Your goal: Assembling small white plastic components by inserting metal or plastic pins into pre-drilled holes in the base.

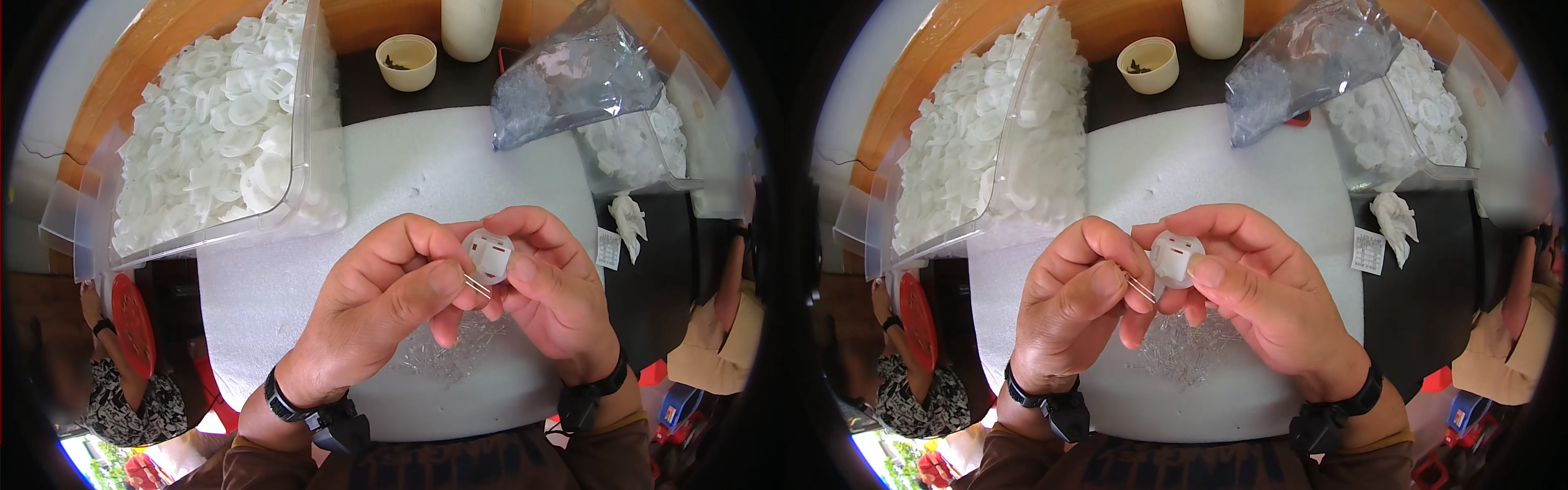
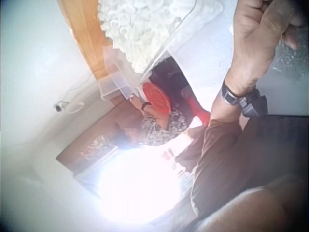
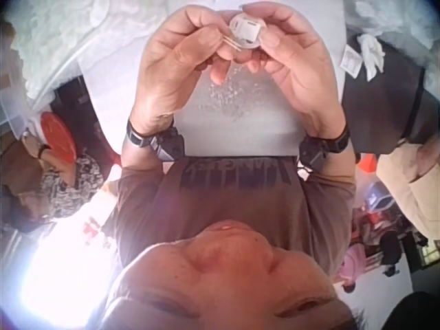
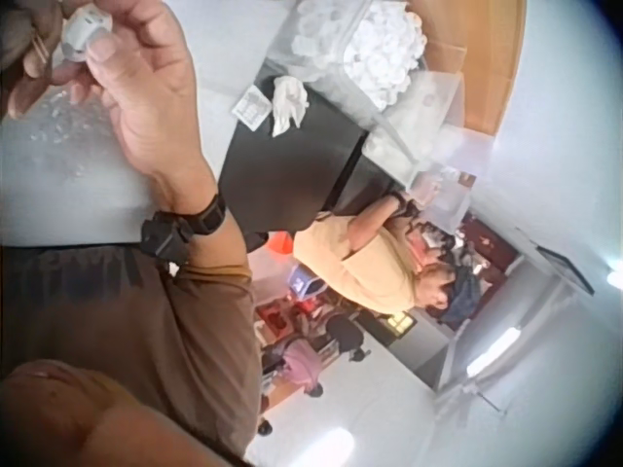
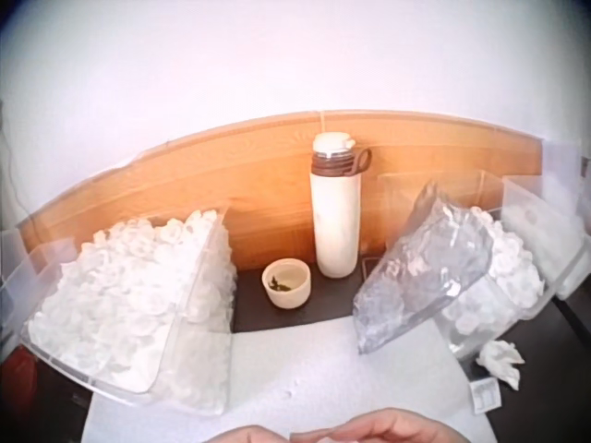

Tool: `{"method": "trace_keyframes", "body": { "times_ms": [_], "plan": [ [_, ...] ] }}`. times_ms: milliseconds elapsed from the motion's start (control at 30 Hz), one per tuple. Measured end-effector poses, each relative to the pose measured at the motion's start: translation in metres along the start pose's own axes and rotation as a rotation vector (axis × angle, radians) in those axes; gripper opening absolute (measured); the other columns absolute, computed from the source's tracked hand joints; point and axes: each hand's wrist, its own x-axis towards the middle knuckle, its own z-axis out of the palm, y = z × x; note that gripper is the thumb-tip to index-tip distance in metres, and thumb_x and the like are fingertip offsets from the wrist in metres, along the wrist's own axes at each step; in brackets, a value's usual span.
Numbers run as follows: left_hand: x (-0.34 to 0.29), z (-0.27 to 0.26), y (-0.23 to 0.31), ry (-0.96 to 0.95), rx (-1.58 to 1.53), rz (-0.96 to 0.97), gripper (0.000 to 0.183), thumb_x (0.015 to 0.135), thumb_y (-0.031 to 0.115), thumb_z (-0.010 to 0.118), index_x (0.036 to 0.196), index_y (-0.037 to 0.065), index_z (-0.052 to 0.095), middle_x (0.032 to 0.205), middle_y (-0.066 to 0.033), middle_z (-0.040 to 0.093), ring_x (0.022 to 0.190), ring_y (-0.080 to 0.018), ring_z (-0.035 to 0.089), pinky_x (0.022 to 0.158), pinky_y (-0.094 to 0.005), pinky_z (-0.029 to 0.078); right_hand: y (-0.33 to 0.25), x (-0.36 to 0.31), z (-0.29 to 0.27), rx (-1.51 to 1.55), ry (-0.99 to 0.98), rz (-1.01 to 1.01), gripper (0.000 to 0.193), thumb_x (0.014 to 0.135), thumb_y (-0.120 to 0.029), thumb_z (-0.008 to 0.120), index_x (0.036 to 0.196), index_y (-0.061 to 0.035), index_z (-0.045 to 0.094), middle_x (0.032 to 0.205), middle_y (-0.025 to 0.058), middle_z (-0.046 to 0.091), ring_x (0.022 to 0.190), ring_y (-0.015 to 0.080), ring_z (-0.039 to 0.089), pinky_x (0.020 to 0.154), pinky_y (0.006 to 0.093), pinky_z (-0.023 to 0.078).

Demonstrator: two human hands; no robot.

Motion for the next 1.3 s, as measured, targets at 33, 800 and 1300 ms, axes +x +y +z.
{"method": "trace_keyframes", "body": {
  "times_ms": [33,800,1300],
  "plan": [
    [0.0,0.003,0.0,-0.001,0.0,-0.004,0.013,0.094,0.011,0.049,0.102,0.001,0.05,0.092,-0.0106,0.061,0.079,-0.0117,0.057,0.063,-0.0229,0.046,0.001,0.0,0.0,0.003,0.003,-0.001,0.033,0.093,-0.014,0.051,0.124,-0.0024,0.048,0.121,0.015,0.056,0.086,0.0145,0.06,0.07,0.0246,0.047],
    [-0.004,0.017,0.004,0.106,0.226,0.218,0.013,0.084,0.008,0.064,0.092,0.001,0.059,0.08,-0.0077,0.06,0.065,-0.0102,0.057,0.049,-0.0198,0.041,0.001,-0.005,0.003,-0.03,-0.054,0.058,0.046,0.089,-0.036,0.058,0.113,0.0034,0.054,0.09,0.0131,0.064,0.068,0.0162,0.062,0.062,0.0284,0.053],
    [-0.006,0.009,0.009,0.006,0.423,0.301,0.012,0.079,-0.005,0.059,0.091,-0.002,0.059,0.083,-0.0128,0.06,0.071,-0.0165,0.063,0.05,-0.0211,0.046,0.002,-0.007,0.005,-0.046,-0.065,0.076,0.047,0.091,-0.038,0.055,0.112,0.0036,0.056,0.085,0.0117,0.063,0.066,0.017,0.062,0.059,0.0284,0.051]
  ]
}}
